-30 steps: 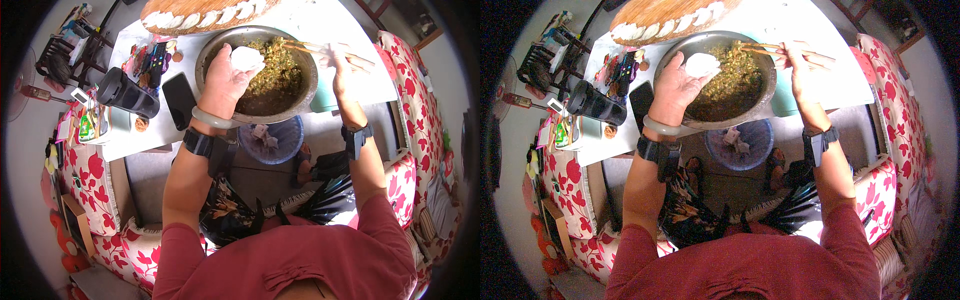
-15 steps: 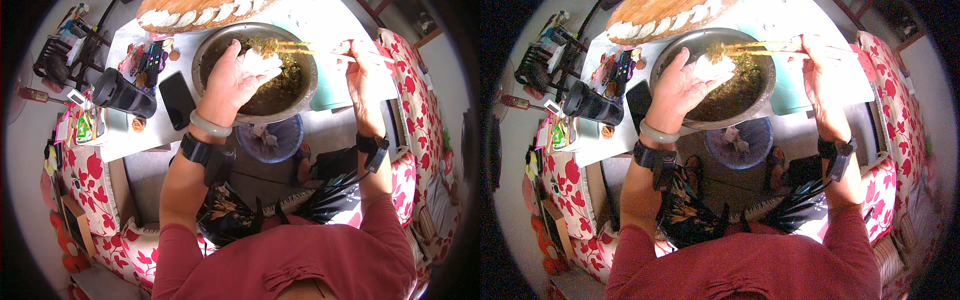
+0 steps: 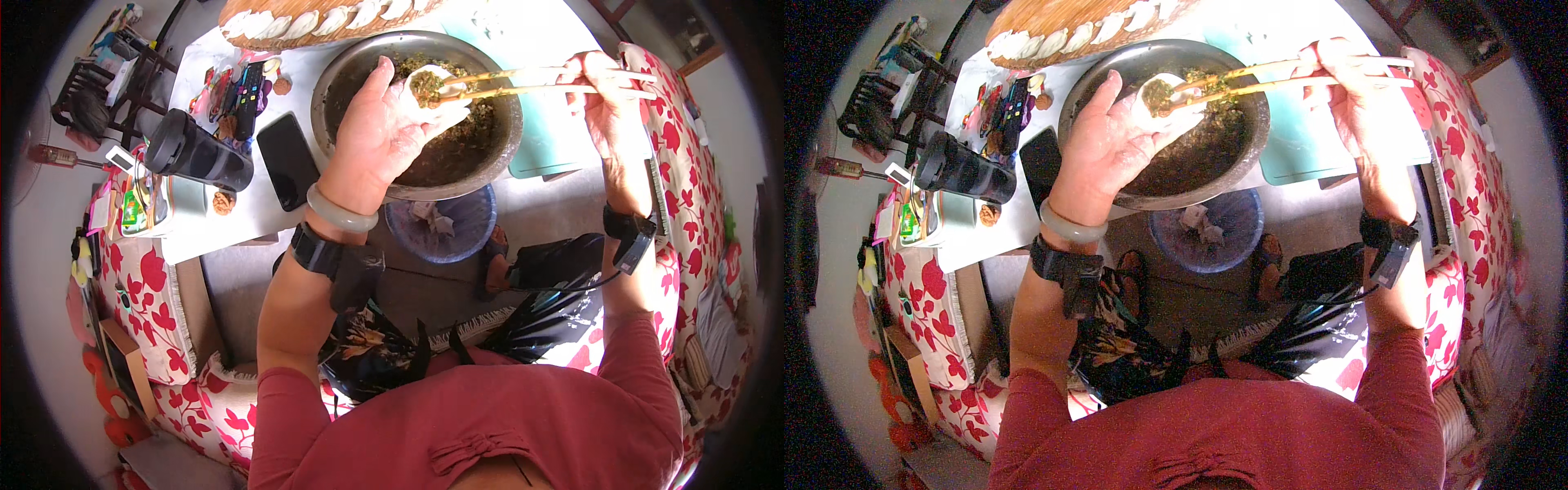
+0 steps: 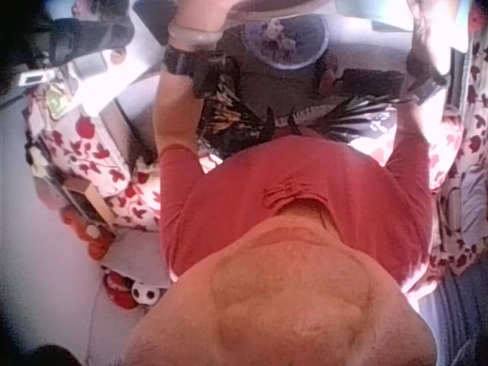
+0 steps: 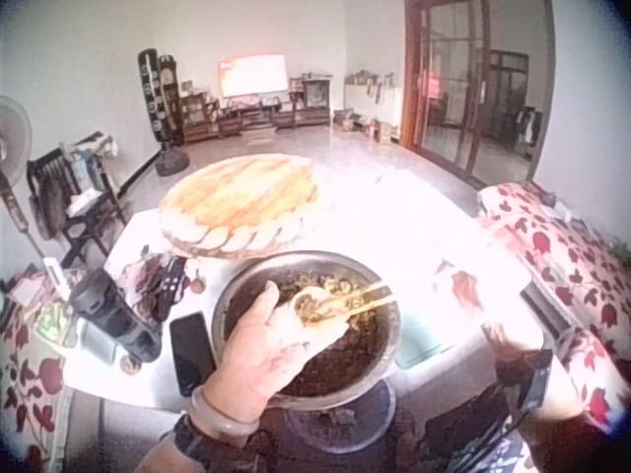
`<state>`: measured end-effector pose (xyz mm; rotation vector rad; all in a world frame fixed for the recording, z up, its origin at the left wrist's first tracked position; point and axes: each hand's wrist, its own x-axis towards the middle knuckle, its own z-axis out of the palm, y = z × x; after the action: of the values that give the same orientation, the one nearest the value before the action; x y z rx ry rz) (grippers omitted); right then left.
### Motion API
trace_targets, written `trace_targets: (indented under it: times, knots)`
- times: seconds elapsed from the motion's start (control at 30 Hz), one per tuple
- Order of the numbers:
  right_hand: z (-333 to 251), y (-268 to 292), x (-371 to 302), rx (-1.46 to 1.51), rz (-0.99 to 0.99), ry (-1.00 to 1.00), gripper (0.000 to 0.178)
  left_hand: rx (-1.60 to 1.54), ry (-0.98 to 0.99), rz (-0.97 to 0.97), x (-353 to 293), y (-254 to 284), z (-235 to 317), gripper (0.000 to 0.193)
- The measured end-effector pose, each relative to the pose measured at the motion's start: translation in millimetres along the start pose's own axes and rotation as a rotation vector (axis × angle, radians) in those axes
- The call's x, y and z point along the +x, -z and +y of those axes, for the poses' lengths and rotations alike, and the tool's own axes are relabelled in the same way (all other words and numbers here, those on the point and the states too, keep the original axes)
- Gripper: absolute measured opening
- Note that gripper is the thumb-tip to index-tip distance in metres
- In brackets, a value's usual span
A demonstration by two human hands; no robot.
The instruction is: Filling and folding dumpling wrappers with a vegetable and meat mixture.
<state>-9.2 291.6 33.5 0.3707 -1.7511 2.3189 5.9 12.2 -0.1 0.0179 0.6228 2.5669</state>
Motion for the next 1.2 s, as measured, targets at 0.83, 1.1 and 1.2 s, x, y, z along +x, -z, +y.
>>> trace_targets:
  times: [0.83,1.1,1.2]
  knots:
    - [5.9,-24.1,-7.9,0.018,-0.051,-0.064,0.021,0.017,0.034,-0.054,-1.0,1.3,-2.0,0.064]
    - [10.0,-7.3,-0.1,-0.136,-0.035,-0.068,0.021,0.021,-0.014,-0.096,1.0,9.4,2.2,0.058]
    - [10.3,5.8,13.1,0.013,-0.069,-0.005,0.019,0.057,-0.084,-0.007,-1.2,15.4,11.8,0.054]
